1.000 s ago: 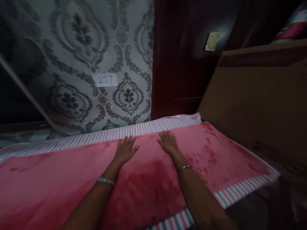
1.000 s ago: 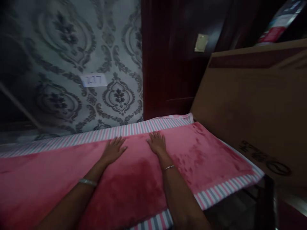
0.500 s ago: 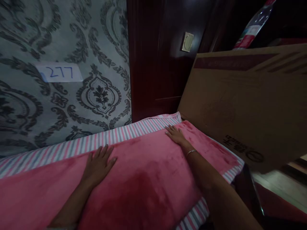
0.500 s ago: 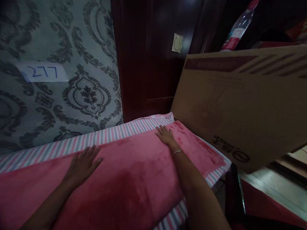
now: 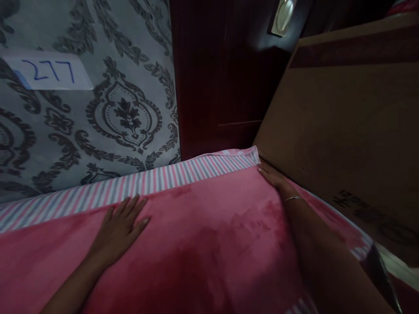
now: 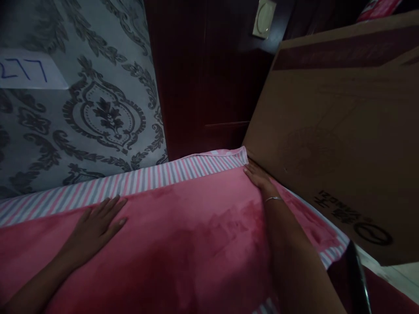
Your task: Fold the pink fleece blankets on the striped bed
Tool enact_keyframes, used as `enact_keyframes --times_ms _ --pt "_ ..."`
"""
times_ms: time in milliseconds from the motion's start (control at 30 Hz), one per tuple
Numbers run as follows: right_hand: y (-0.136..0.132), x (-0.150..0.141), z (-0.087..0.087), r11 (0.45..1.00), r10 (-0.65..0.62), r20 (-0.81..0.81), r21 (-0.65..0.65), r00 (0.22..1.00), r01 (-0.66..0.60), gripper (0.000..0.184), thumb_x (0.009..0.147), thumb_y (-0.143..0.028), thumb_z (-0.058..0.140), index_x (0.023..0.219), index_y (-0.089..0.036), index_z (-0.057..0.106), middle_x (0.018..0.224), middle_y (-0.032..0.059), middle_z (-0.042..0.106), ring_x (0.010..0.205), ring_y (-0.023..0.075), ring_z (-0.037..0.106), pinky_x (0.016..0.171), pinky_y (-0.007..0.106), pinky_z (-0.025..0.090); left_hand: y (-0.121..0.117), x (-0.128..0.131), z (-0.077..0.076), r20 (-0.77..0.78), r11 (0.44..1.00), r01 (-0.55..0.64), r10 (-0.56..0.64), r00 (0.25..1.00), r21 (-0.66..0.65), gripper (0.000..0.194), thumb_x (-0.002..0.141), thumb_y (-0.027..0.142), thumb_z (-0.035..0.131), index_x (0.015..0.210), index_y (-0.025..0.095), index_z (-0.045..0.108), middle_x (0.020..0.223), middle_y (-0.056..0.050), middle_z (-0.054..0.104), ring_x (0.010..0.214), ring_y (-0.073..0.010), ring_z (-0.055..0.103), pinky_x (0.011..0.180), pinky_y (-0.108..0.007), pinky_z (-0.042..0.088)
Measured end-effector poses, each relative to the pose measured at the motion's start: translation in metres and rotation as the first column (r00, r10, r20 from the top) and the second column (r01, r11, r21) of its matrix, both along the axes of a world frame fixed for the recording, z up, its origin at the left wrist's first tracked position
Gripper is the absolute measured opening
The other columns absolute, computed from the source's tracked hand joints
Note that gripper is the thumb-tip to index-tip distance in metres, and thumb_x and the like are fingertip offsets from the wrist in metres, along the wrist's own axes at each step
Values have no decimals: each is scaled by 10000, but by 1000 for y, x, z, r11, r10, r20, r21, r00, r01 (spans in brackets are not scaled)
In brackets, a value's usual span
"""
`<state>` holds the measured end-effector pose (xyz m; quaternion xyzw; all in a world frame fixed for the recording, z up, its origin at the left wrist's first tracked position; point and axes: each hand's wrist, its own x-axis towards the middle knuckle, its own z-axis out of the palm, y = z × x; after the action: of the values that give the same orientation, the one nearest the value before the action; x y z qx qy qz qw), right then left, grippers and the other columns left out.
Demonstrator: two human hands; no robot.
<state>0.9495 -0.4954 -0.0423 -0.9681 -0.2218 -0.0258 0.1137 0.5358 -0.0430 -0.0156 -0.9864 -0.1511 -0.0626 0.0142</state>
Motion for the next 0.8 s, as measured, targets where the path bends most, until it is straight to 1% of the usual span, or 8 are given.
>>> enact_keyframes --times_ms 133,267,333,433,467,567,700,800 --pt "-6 5 -4 999 14 -52 40 999 -12 623 1041 -493 226 1565 -191 376 1610 60 348 1489 227 319 1246 394 246 0 0 0 -10 1000 -8 8 1000 -14 692 950 547 287 1543 212 408 1627 -81 330 1516 -325 272 1199 -576 234" --pt "0 -5 5 999 -33 -63 34 998 35 636 1060 -470 179 1571 -134 355 1628 105 308 1506 216 275 1243 347 214 1 0 -1 -11 1000 -7 6 1000 -14 694 943 554 294 1540 222 416 1618 -80 351 1515 -325 272 1201 -568 233" --pt "7 -13 15 996 -81 -61 19 995 83 628 1062 -473 177 1576 -154 349 1638 117 285 1512 252 259 1241 424 216 2 1 -1 -12 1000 -6 6 1000 -10 699 936 554 297 1535 218 426 1614 -87 358 1509 -334 285 1195 -575 242" --pt "18 -35 30 987 -158 -56 -10 986 158 590 1050 -494 218 1578 -263 342 1649 94 261 1512 361 226 1168 680 226 3 2 0 -8 1000 -11 11 1000 -13 713 928 538 278 1532 192 431 1609 -98 370 1506 -344 289 1185 -587 254" --pt "22 -45 33 986 -167 -50 -17 985 166 580 1044 -502 232 1575 -295 342 1655 77 247 1516 380 201 1141 728 218 4 3 0 -6 1000 -10 10 1000 -12 719 926 531 266 1534 183 427 1610 -99 369 1508 -344 284 1182 -589 257" --pt "26 -90 33 995 -94 -24 -26 995 93 570 1038 -540 249 1576 -363 316 1675 8 178 1540 336 118 1179 679 180 3 6 3 4 1000 2 -2 1000 -9 733 918 516 244 1534 162 425 1613 -108 363 1510 -352 275 1170 -602 270" --pt "3 -146 17 993 109 -27 -49 994 -111 601 1037 -588 218 1600 -378 224 1680 1 136 1547 303 92 1200 638 157 0 7 9 0 1000 5 -5 1000 -27 728 915 500 251 1530 153 430 1614 -123 359 1508 -366 272 1153 -623 281" --pt "-41 -153 9 994 87 -17 -68 996 -88 613 1037 -576 211 1603 -343 238 1677 6 141 1548 271 97 1224 596 134 -1 7 11 -7 1000 -5 5 1000 -31 711 929 479 229 1535 160 421 1617 -114 355 1512 -353 268 1157 -607 278"
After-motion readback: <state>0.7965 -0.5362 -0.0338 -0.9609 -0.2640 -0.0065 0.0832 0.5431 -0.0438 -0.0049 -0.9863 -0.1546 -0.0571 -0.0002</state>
